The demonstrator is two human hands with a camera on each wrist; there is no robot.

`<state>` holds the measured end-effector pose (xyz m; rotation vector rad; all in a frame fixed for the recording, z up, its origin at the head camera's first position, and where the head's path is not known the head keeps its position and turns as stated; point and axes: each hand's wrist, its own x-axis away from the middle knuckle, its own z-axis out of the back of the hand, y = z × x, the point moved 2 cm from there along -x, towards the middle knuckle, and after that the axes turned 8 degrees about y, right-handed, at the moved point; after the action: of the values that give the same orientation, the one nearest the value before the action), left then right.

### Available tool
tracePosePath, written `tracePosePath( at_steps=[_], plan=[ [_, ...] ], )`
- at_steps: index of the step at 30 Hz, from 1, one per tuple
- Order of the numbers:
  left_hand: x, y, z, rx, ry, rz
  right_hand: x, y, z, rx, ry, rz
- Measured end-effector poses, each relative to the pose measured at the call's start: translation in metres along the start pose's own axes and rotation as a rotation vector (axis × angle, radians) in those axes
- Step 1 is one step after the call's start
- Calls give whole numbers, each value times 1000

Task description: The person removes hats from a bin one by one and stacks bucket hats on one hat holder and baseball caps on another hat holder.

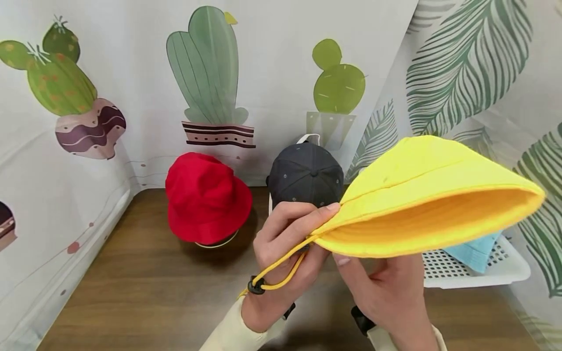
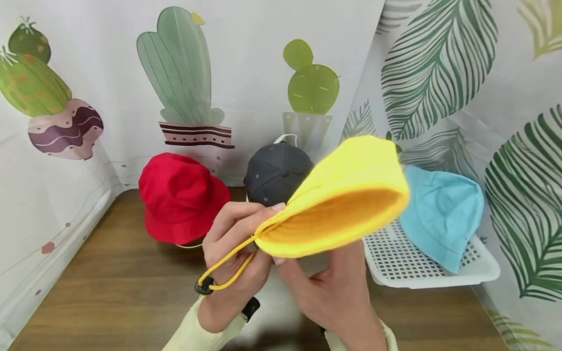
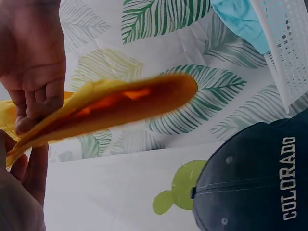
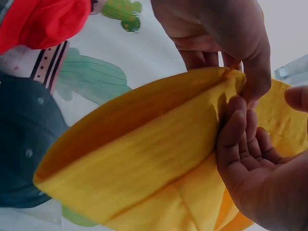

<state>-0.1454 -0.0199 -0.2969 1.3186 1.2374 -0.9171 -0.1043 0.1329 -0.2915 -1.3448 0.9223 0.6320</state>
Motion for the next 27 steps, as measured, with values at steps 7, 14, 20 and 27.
tracePosePath(
  at_steps=[7,14,20,27],
  plan=[
    [-4,9,5,-43,-31,-68,9,3,-9,-168,53,-5],
    [-15,17,5,-57,-153,-108,2,8,-17,-353,141,84],
    [-18,13,8,-93,-380,-133,-7,14,-15,-358,194,44],
    [-18,3,21,-43,-577,-116,-6,21,-16,-447,231,49]
  ],
)
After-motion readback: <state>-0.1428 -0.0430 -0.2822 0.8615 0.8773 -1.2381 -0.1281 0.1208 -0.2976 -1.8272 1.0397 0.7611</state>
